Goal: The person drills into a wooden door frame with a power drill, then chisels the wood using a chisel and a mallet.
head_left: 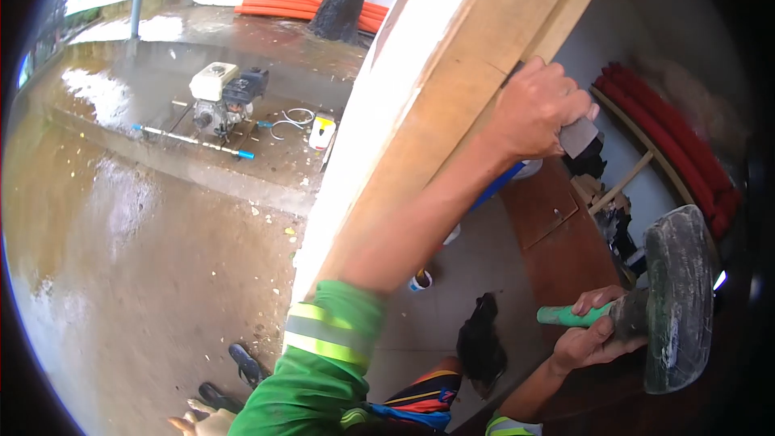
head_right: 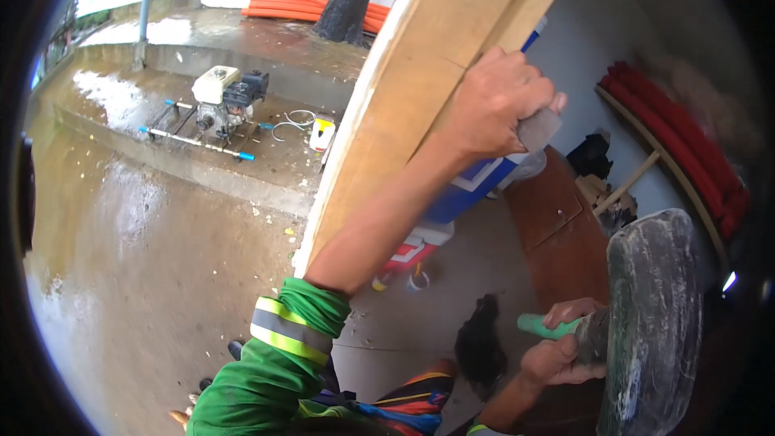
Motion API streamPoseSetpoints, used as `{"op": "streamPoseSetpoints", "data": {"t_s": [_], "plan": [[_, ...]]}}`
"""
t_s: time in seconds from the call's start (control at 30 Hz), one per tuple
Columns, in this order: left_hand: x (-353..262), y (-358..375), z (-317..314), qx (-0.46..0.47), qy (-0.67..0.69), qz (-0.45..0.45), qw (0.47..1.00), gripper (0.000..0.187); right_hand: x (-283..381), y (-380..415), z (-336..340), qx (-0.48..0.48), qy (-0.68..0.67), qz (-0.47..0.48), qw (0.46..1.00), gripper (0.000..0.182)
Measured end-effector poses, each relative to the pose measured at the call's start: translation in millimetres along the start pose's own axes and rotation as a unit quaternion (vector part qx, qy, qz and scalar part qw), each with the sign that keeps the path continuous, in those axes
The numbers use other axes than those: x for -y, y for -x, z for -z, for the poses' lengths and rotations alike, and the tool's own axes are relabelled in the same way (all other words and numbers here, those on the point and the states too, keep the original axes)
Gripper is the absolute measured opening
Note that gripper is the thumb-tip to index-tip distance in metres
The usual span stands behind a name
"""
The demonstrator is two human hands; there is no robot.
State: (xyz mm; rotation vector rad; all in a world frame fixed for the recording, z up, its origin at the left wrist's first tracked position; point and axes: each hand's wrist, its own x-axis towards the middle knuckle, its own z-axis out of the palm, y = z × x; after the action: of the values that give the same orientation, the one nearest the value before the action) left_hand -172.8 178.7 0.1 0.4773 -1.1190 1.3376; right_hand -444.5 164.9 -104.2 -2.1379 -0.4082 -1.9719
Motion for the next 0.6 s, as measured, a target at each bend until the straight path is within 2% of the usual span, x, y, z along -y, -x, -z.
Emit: {"op": "streamPoseSetpoints", "data": {"t_s": [0.07,0.27,0.6], "plan": [[0.4,1.4,1.6,0.016,-0.01,-0.004,1.0,0.02,2.7,-7.6,-5.7,0.024,0.008,0.013,1.0,0.063],[1.7,5.7,-0.1,0.052,-0.026,-0.004,0.998,0.017,3.8,2.9,-20.0,-0.033,-0.004,-0.094,0.995,0.067],[3.6,11.9,-4.0,0.069,-0.069,-0.028,0.995,0.014,0.2,5.0,-17.3,0.002,0.01,-0.073,0.997,0.071]]}}
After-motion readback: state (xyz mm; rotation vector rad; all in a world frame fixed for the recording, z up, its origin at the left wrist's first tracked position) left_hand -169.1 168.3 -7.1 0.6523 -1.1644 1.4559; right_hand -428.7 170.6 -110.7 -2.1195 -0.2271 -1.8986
